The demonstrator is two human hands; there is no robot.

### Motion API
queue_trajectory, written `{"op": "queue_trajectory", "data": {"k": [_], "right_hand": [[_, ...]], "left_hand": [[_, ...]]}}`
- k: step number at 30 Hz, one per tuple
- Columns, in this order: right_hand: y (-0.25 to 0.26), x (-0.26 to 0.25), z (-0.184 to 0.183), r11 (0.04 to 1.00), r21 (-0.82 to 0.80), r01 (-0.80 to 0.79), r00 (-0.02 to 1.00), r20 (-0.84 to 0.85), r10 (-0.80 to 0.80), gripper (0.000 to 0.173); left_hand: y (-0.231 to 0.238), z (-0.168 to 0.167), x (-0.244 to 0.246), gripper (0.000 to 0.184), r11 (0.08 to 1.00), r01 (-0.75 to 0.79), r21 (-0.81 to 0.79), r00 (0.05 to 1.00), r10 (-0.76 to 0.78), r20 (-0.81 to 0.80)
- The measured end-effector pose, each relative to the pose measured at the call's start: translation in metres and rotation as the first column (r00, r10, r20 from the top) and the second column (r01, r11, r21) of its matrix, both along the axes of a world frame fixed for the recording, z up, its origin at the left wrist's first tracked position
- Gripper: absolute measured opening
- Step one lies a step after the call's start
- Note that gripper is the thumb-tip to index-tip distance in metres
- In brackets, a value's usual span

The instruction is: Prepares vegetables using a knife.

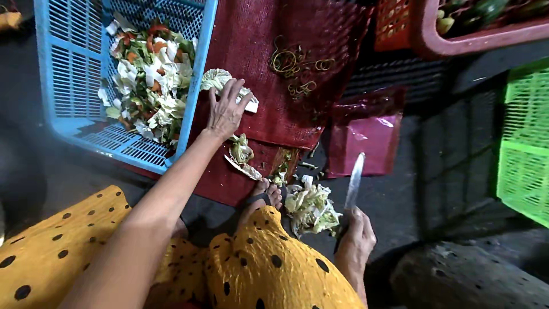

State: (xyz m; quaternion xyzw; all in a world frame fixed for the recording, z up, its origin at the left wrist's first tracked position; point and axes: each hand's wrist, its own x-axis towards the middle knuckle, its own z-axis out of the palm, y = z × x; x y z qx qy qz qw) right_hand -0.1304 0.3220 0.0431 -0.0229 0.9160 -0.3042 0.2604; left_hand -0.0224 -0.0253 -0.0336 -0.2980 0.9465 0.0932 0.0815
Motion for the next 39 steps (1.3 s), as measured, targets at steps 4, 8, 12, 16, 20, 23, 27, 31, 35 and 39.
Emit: {"op": "queue_trajectory", "data": {"k": [4,8,12,16,20,23,27,31,35,39], "right_hand": [[-0.053,-0.008,-0.002,0.941,-0.337,0.038,0.958,0.28,0.062,0.046],[-0.102,-0.009,-0.004,0.888,-0.458,-0.024,0.939,0.295,0.178,0.043],[-0.126,-0.01,-0.006,0.852,-0.52,-0.06,0.931,0.279,0.236,0.042],[-0.124,-0.012,-0.009,0.86,-0.506,-0.071,0.939,0.258,0.229,0.041],[-0.119,-0.015,-0.014,0.874,-0.484,-0.034,0.953,0.249,0.175,0.04],[-0.122,-0.016,-0.015,0.878,-0.477,-0.038,0.954,0.243,0.174,0.042],[-0.13,-0.012,-0.016,0.876,-0.476,-0.073,0.941,0.259,0.219,0.041],[-0.133,-0.009,-0.031,0.87,-0.48,-0.108,0.924,0.274,0.266,0.038],[-0.129,-0.006,-0.038,0.899,-0.426,-0.099,0.911,0.325,0.255,0.041],[-0.13,-0.006,-0.039,0.895,-0.436,-0.099,0.916,0.311,0.252,0.04]], "left_hand": [[0.01,-0.043,0.016,0.04,0.995,-0.013,-0.094,0.96,-0.014,-0.28],[0.006,-0.042,0.015,0.039,0.997,0.001,-0.078,0.963,-0.022,-0.268],[-0.006,-0.046,0.01,0.027,0.991,0.029,-0.132,0.951,-0.068,-0.303],[0.0,-0.033,-0.004,0.02,0.969,-0.234,0.083,0.84,0.245,-0.484],[0.013,-0.003,-0.013,0.034,0.478,-0.559,0.678,0.355,0.877,-0.325],[0.01,-0.013,-0.008,0.039,0.285,-0.689,0.667,0.199,0.958,-0.204],[0.013,-0.015,-0.005,0.036,0.217,-0.731,0.647,0.16,0.976,-0.147],[0.021,0.001,-0.003,0.038,-0.027,-0.588,0.809,0.015,0.999,0.044],[0.033,0.002,-0.006,0.039,-0.074,-0.539,0.839,0.085,0.986,0.141],[0.028,-0.018,-0.016,0.05,0.144,-0.705,0.694,0.246,0.968,0.049]]}}
